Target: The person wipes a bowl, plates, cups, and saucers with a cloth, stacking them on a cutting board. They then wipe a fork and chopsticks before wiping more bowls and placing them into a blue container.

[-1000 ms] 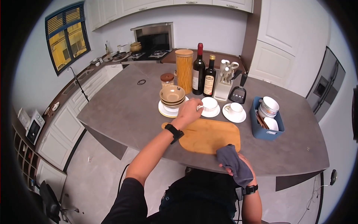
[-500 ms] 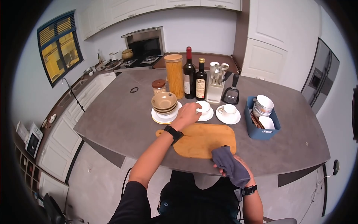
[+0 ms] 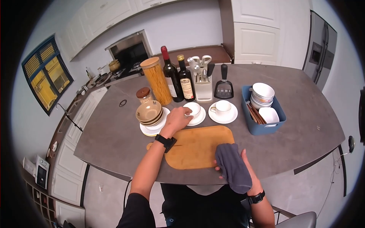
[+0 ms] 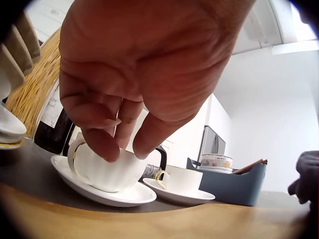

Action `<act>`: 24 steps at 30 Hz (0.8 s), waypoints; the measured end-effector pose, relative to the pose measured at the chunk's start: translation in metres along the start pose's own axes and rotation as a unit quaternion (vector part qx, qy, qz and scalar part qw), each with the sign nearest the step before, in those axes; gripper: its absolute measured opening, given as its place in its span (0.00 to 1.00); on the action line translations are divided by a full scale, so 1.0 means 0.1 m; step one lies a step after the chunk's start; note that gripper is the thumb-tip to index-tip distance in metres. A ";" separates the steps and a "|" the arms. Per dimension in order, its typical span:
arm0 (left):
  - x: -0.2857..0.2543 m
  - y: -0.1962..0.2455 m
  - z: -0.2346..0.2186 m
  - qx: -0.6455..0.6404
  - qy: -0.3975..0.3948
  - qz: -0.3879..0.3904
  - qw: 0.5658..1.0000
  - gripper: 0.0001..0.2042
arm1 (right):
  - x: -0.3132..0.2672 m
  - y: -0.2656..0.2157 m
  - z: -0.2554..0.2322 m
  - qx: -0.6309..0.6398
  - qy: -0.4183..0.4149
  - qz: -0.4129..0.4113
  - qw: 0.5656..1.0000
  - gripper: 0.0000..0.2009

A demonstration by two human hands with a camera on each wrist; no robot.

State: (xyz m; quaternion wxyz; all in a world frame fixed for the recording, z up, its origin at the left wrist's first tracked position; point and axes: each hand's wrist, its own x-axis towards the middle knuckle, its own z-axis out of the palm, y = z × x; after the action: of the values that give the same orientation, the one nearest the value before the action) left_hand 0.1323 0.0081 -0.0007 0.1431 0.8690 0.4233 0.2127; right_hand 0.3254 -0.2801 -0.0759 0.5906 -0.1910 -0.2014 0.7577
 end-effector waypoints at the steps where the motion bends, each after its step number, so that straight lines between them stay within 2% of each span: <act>1: -0.02 -0.01 0.01 -0.003 -0.011 0.006 1.000 0.14 | 0.01 0.00 0.00 -0.001 0.006 0.007 1.000 0.45; 3: -0.06 -0.07 0.10 0.011 -0.008 0.029 0.999 0.11 | -0.02 0.01 0.02 0.056 0.016 0.005 0.998 0.47; 7: -0.09 -0.02 0.09 0.027 -0.005 0.029 0.999 0.09 | -0.05 0.04 0.12 0.089 0.030 -0.002 0.996 0.48; 9: -0.07 -0.04 0.11 0.015 0.000 0.028 1.000 0.09 | -0.06 0.05 0.19 0.032 0.025 -0.030 0.999 0.40; 10: -0.07 -0.06 0.12 0.008 0.005 0.031 0.999 0.08 | -0.06 0.03 0.22 0.027 0.028 -0.027 0.999 0.40; 11: -0.08 -0.10 0.12 0.003 0.011 0.029 1.000 0.08 | -0.07 0.00 0.25 -0.050 0.037 -0.030 0.998 0.36; 12: -0.09 -0.12 0.11 -0.042 0.032 0.041 0.998 0.08 | -0.06 -0.04 0.28 -0.129 0.045 -0.035 0.990 0.33; 14: -0.07 -0.13 0.02 -0.086 0.065 0.065 0.992 0.09 | 0.03 -0.12 0.39 -0.132 0.066 -0.034 0.988 0.30; 16: -0.16 -0.06 -0.14 -0.316 -0.012 0.022 0.948 0.11 | 0.14 -0.22 0.55 -0.128 0.091 -0.035 0.987 0.27; 17: -0.21 -0.01 -0.21 -0.370 -0.059 -0.009 0.927 0.11 | 0.24 -0.33 0.72 -0.197 0.102 -0.078 0.972 0.27; 18: -0.25 0.06 -0.27 -0.369 -0.059 -0.002 0.927 0.11 | 0.36 -0.42 0.85 -0.263 0.113 -0.121 0.951 0.27; 20: -0.30 0.21 -0.38 -0.448 -0.093 -0.010 0.889 0.09 | 0.67 -0.49 1.04 -0.366 0.142 -0.246 0.886 0.25; 22: -0.31 0.41 -0.44 -0.456 -0.108 0.012 0.883 0.08 | 1.03 -0.58 1.10 -0.550 0.131 -0.358 0.743 0.23; 23: -0.34 0.54 -0.48 -0.488 -0.120 0.047 0.863 0.07 | 1.16 -0.64 1.20 -0.632 0.149 -0.340 0.680 0.21; 24: -0.34 0.62 -0.51 -0.518 -0.131 0.083 0.841 0.07 | 1.38 -0.66 1.12 -0.680 0.106 -0.406 0.601 0.20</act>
State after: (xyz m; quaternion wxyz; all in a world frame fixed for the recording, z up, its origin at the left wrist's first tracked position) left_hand 0.1302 -0.0531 0.0618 0.6080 0.7200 0.1554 0.2964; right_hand 0.2888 -0.1400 0.0471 0.5544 -0.5151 -0.6511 0.0581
